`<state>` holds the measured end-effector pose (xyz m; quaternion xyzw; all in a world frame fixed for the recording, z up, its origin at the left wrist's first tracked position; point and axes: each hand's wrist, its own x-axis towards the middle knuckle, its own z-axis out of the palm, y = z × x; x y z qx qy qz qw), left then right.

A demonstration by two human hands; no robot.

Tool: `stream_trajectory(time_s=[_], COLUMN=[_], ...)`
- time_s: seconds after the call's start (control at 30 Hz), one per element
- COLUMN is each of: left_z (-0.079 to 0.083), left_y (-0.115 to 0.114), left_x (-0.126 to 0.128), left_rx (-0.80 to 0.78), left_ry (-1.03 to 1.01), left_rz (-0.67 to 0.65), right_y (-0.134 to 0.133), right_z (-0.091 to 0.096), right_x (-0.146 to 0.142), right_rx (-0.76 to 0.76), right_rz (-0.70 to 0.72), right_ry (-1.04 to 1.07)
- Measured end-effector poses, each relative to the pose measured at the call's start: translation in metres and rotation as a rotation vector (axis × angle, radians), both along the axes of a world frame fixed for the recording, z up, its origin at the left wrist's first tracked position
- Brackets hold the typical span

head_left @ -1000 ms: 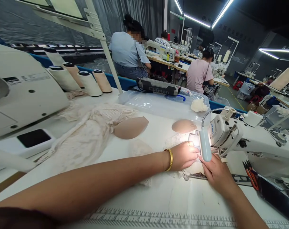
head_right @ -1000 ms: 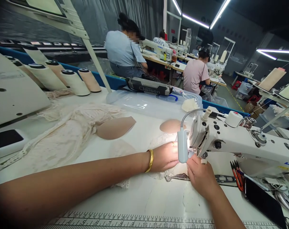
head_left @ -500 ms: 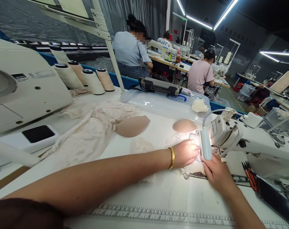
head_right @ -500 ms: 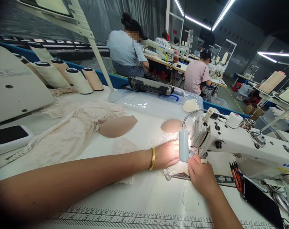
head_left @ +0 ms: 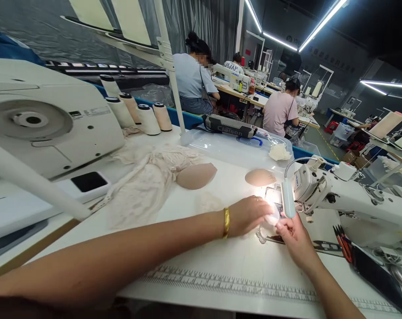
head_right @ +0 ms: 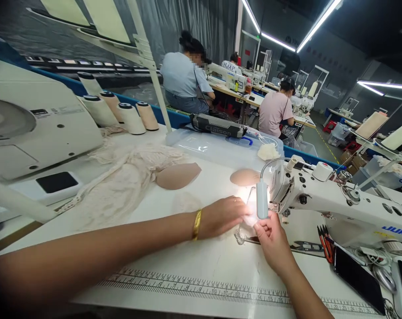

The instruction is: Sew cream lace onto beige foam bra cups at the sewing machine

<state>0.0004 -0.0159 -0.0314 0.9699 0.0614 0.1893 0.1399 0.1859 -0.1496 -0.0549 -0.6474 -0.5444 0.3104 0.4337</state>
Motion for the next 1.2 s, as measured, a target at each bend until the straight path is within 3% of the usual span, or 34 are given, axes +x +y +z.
stream_trajectory(time_s=[0.03, 0.1, 0.17, 0.23, 0.3, 0.4, 0.47, 0.53, 0.6, 0.67, 0.73, 0.83, 1.0, 1.2], left_z=[0.001, 0.000, -0.002, -0.003, -0.002, 0.000, 0.001, 0.003, 0.007, 0.012, 0.016, 0.017, 0.012, 0.011], left_y=[-0.015, -0.049, -0.081, -0.101, -0.106, -0.093, -0.082, -0.075, -0.071, -0.070, -0.072, -0.073, -0.072, -0.073], left_x=[-0.012, -0.032, -0.045, -0.047, -0.041, -0.028, -0.021, -0.018, -0.018, -0.020, -0.023, -0.024, -0.022, -0.021], left_rx=[-0.160, -0.664, -1.368, -1.927, -2.139, -2.030, -1.956, -2.021, -2.191, -2.296, -2.267, -2.189, -2.190, -2.115], left_ry=[-0.066, -0.121, 0.070, -0.028, -0.352, -0.697, -0.767, -0.753, -0.693, -0.669, -0.699, -0.730, -0.742, -0.698], left_rz=[-0.056, -0.099, -0.088, 0.066, 0.243, 0.440, 0.609, 0.725, 0.674, 0.538, 0.461, 0.488, 0.504, 0.368], right_y=[0.001, 0.000, -0.006, -0.017, -0.033, -0.055, -0.065, -0.070, -0.071, -0.070, -0.069, -0.069, -0.069, -0.069], right_z=[0.002, 0.006, 0.008, 0.006, -0.001, -0.015, -0.021, -0.025, -0.028, -0.030, -0.032, -0.035, -0.041, -0.044], right_x=[-0.008, -0.023, -0.039, -0.054, -0.068, -0.084, -0.090, -0.092, -0.090, -0.087, -0.085, -0.084, -0.086, -0.086], right_rx=[-0.029, -0.025, 0.020, 0.069, 0.093, 0.115, 0.154, 0.198, 0.229, 0.246, 0.254, 0.252, 0.246, 0.242], right_rz=[-0.009, -0.034, -0.089, -0.145, -0.182, -0.210, -0.243, -0.291, -0.344, -0.373, -0.378, -0.378, -0.379, -0.390], right_ry=[0.160, 0.386, 0.491, 0.539, 0.556, 0.544, 0.518, 0.488, 0.481, 0.508, 0.538, 0.548, 0.526, 0.478])
